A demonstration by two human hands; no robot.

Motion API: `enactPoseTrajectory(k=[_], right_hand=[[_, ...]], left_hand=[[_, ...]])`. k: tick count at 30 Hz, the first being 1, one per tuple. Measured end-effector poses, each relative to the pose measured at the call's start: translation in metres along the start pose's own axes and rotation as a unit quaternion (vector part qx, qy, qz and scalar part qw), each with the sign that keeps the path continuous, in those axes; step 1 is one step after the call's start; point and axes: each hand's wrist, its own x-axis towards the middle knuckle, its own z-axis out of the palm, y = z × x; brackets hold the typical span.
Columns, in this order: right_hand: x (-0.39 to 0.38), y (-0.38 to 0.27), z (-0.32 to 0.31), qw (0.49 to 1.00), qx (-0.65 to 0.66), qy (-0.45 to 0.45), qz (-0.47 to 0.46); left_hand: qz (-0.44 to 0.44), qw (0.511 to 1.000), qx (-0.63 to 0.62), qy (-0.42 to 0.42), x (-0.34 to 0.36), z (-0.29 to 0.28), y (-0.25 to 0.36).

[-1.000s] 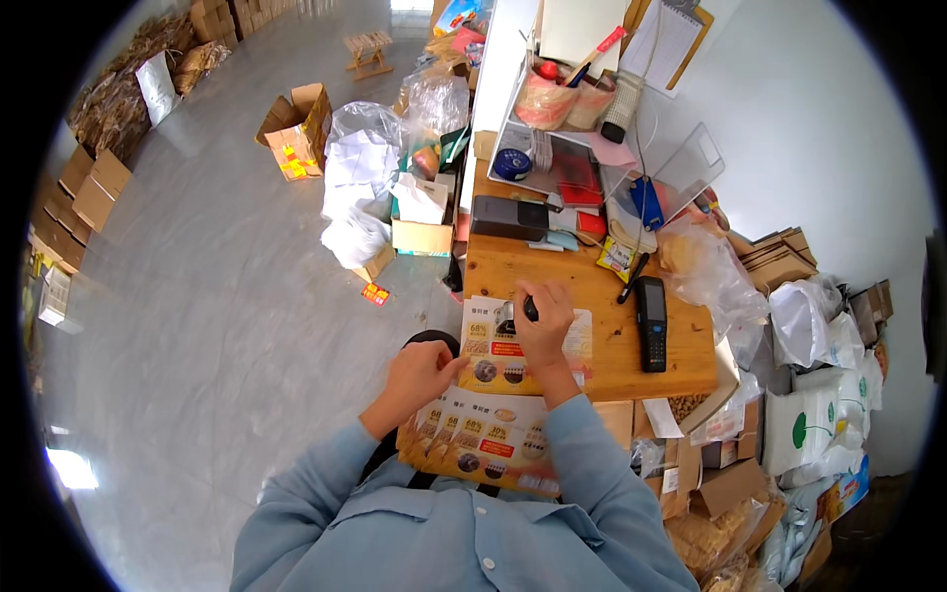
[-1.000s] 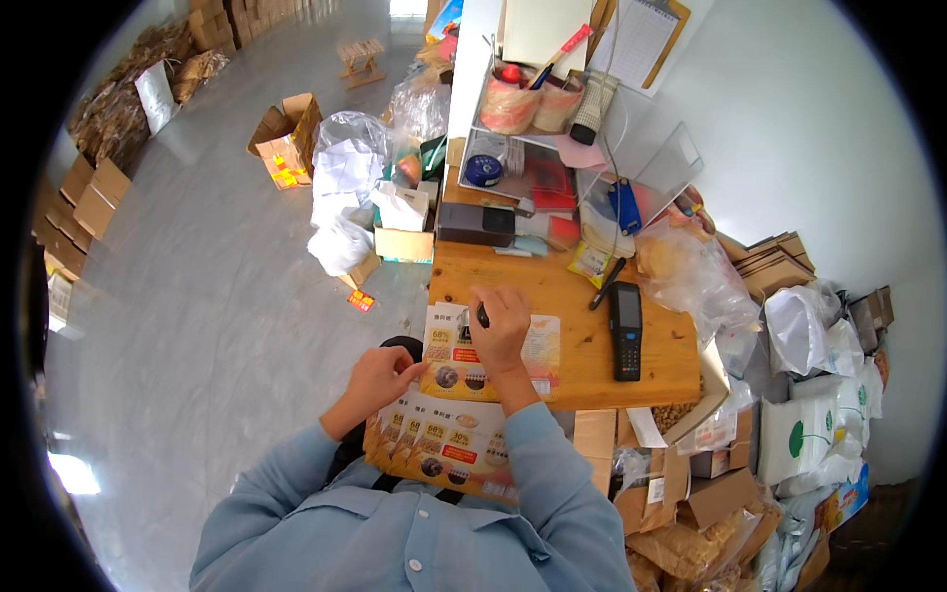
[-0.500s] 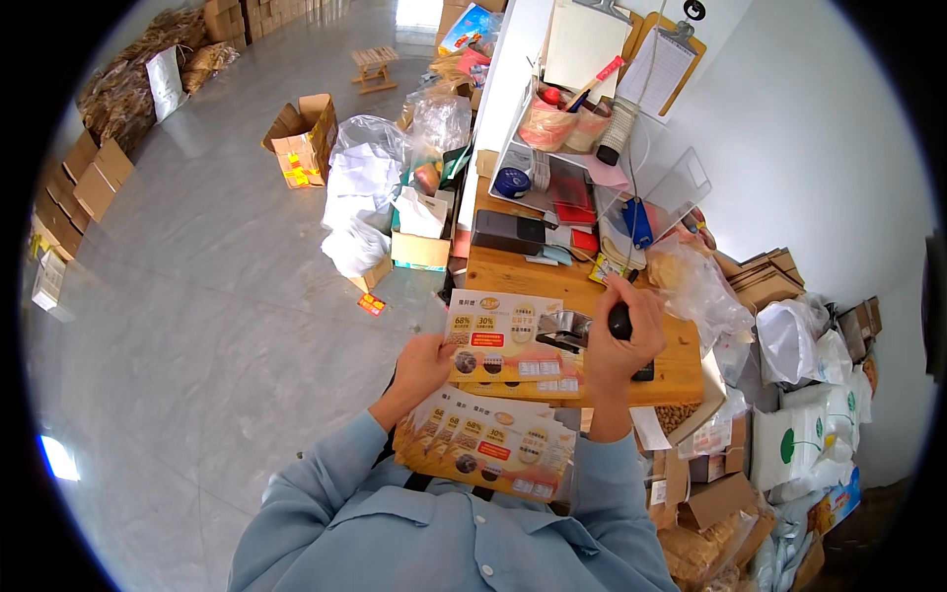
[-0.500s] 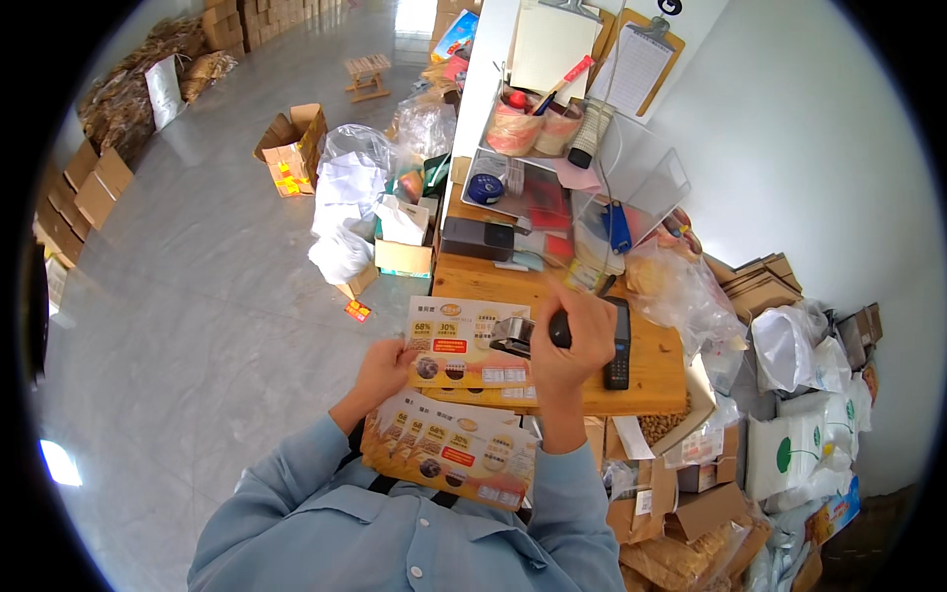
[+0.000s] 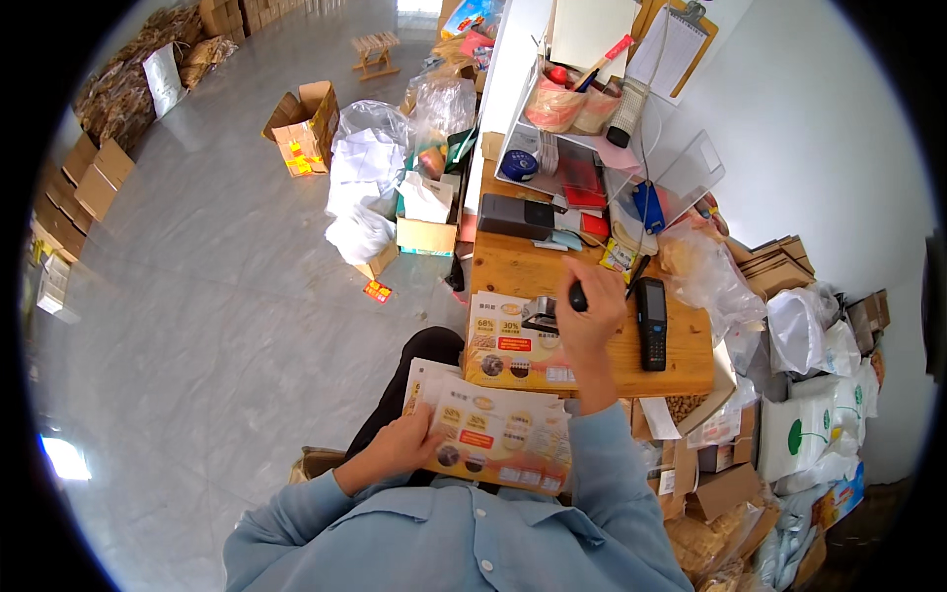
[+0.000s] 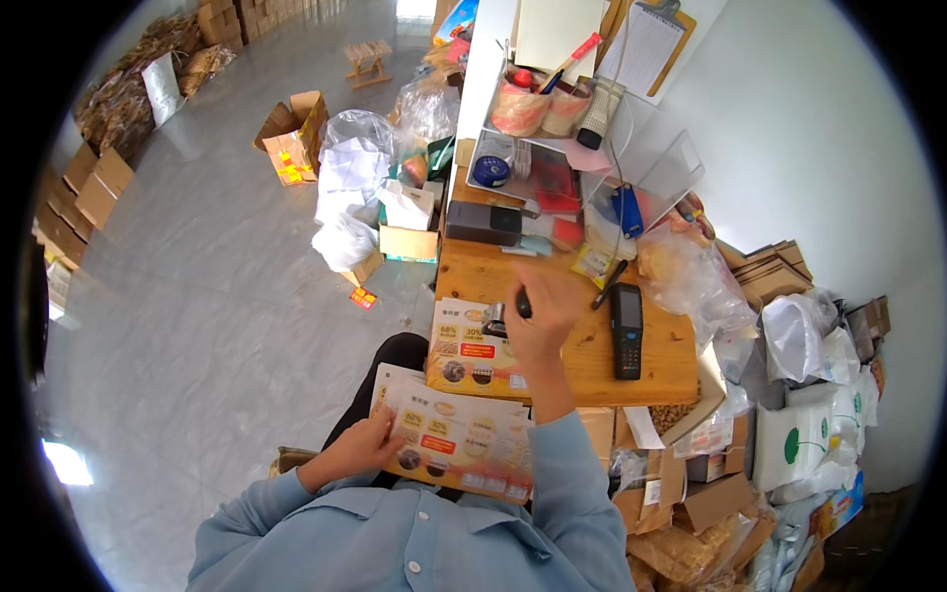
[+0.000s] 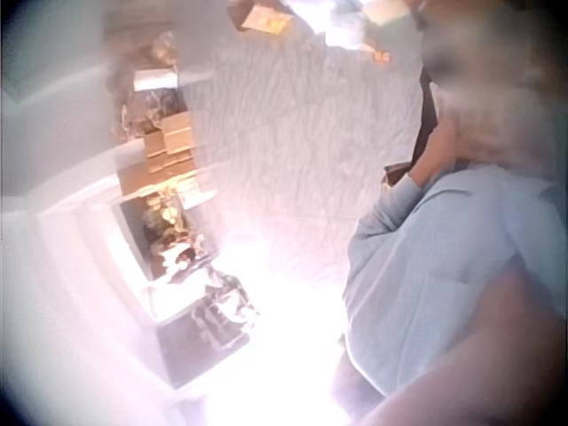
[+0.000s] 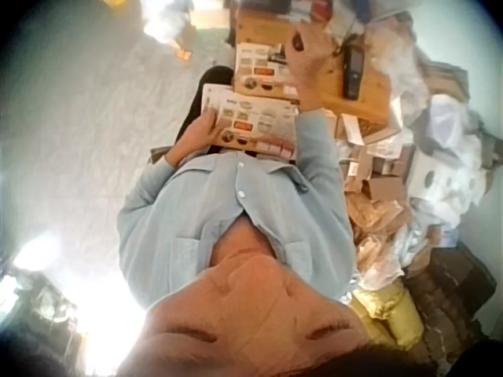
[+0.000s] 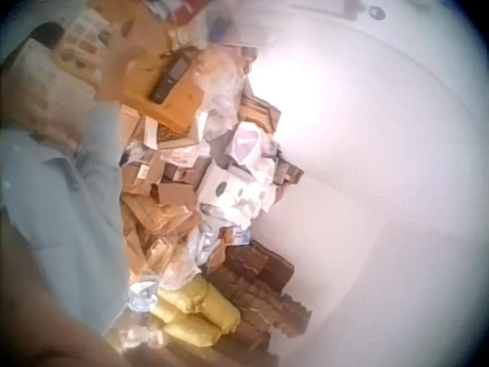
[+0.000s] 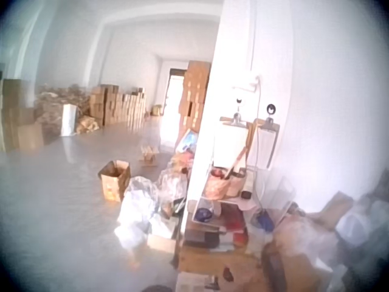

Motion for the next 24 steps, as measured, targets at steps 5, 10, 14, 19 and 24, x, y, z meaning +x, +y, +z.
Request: enactPoseTrajectory(k=[5,10,14,19,24], right_hand=[[-0.028,0.005,0.029,0.999,0.005,-0.042,0.018],[-0.053,0.011,0.043,0.998,0.028,-0.024,0.057],[-0.048,0.003,0.039,0.997,0.028,-0.036,0.066],[-0.002,-0.006,0.003,0.999,0.002,0.009,0.038],[0.024,-0.016,-0.038,0.997,-0.044,0.059,0.025]], left_hand=[[0.026,0.981,0.168,0.090,0.013,-0.028,0.003],[0.066,0.984,0.047,0.159,0.076,-0.034,0.013],[0.015,0.987,0.037,0.158,0.116,-0.014,0.024],[-0.026,0.990,-0.056,0.126,0.138,-0.006,0.006],[-0.011,0.986,-0.108,0.131,0.143,0.000,-0.006]])
